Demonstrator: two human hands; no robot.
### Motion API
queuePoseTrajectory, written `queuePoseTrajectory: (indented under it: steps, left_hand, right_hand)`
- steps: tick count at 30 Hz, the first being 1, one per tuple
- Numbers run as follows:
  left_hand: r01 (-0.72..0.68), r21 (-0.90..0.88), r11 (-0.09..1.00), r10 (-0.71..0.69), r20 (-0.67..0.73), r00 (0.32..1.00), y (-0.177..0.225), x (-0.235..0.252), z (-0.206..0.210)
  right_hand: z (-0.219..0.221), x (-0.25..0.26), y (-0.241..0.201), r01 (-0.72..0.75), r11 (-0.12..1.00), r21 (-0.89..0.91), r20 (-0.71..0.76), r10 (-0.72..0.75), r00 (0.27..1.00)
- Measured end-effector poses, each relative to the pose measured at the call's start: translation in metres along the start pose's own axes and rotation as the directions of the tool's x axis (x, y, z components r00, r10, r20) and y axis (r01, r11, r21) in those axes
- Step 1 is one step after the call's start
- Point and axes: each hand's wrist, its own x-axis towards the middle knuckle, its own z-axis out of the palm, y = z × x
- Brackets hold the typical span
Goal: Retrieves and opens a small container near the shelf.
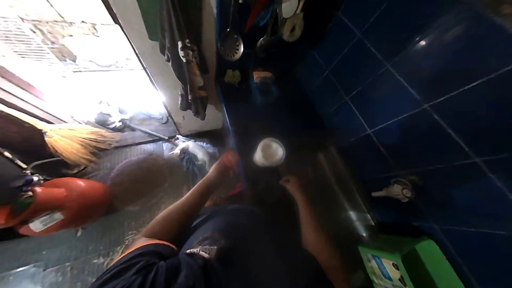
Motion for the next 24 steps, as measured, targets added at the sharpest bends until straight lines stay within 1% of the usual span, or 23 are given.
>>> queuePoseTrajectory:
  steps: [5,9,12,15,19,24]
  left_hand:
    - [0.012,-0.031,0.999,-0.012,-0.012,1.0,0.006,-0.01,0.005]
    - [0.012,-0.047,0.999,-0.01,0.043,0.999,0.005,-0.008,0.004]
    - [0.025,-0.05,0.998,-0.022,0.067,0.998,0.003,-0.007,0.006]
    - [0.015,-0.018,1.0,-0.014,0.081,0.997,0.001,-0.007,0.007]
    - [0.029,-0.013,1.0,-0.028,0.091,0.995,0.001,-0.008,0.01]
    - [0.042,-0.003,0.999,-0.041,0.103,0.994,-0.001,-0.007,0.007]
  right_hand:
    - [0.015,-0.003,0.005,0.019,1.0,0.024,-0.042,-0.018,0.999]
    - [0.017,-0.012,0.008,0.082,0.997,0.004,-0.115,-0.081,0.99]
    - [0.021,-0.011,0.015,0.113,0.994,-0.012,-0.139,-0.113,0.984]
    - [0.022,-0.011,0.017,0.117,0.993,-0.005,-0.138,-0.117,0.984]
    - [0.024,-0.012,0.018,0.115,0.992,0.055,-0.14,-0.107,0.984]
    - [0.025,-0.012,0.015,0.145,0.989,-0.002,-0.135,-0.144,0.98]
